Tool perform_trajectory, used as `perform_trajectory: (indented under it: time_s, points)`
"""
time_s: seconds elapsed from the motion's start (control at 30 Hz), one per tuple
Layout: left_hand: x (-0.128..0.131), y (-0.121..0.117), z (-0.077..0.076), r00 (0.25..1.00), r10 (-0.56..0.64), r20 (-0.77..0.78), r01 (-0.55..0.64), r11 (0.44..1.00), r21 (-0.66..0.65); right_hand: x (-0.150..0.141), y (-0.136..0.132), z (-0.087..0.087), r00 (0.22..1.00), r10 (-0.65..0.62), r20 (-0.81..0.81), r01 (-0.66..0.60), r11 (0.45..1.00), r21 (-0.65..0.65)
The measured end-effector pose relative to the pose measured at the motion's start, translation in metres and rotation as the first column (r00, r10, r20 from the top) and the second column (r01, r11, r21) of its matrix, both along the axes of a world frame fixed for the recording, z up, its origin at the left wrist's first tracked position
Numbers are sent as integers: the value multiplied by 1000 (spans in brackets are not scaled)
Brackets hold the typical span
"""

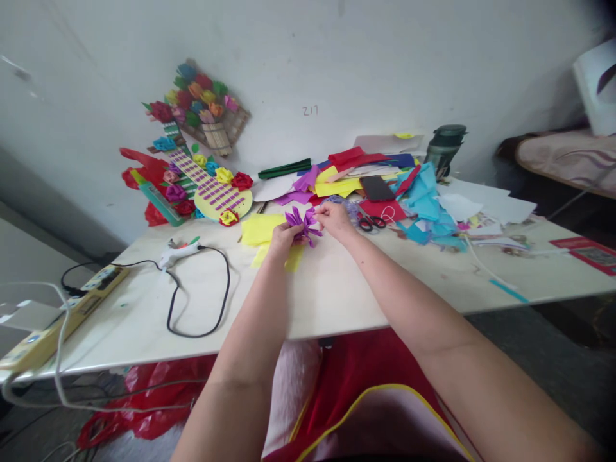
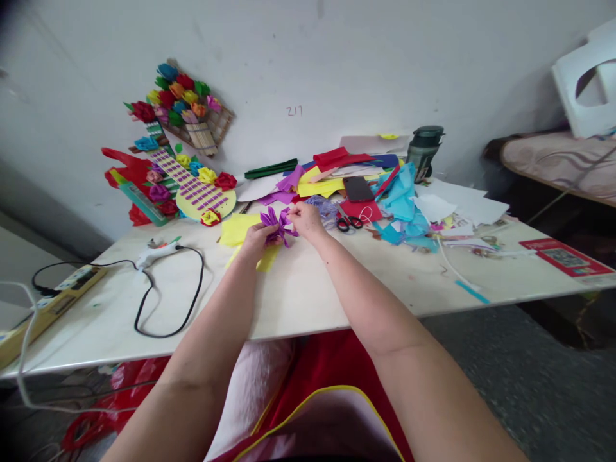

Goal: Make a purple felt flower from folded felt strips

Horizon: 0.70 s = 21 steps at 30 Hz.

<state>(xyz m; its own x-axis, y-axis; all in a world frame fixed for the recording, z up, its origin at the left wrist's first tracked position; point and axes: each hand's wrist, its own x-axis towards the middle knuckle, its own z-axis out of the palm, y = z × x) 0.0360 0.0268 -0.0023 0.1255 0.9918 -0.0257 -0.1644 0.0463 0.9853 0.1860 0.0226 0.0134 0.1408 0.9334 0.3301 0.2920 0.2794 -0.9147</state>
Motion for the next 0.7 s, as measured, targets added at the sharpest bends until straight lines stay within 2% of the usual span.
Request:
perform_trajectory:
  time_s: [0.13, 0.23, 0.43, 0.53, 0.7]
  points:
    - [1, -3, 2, 1000, 2, -3, -2, 1000, 5, -2, -12, 10, 986, 72, -148, -88, 991, -105]
    - [0, -4, 3, 1000, -18, -5, 18, 1000, 17, -1, -13, 11, 978, 104, -181, -128, 984, -124]
    - [0, -5, 5, 998, -56, -41, 57, 998, 40, 1, -5, 3, 1000, 23, -5, -24, 993, -117]
    - [0, -4, 4, 996, -84, -18, 85, 995, 45, 2, -4, 1, 998, 26, 52, -20, 992, -122]
    - [0, -6, 5, 990, -133, 45, 133, 991, 3, 3, 3, -6, 993, -22, 119, 26, 999, -32]
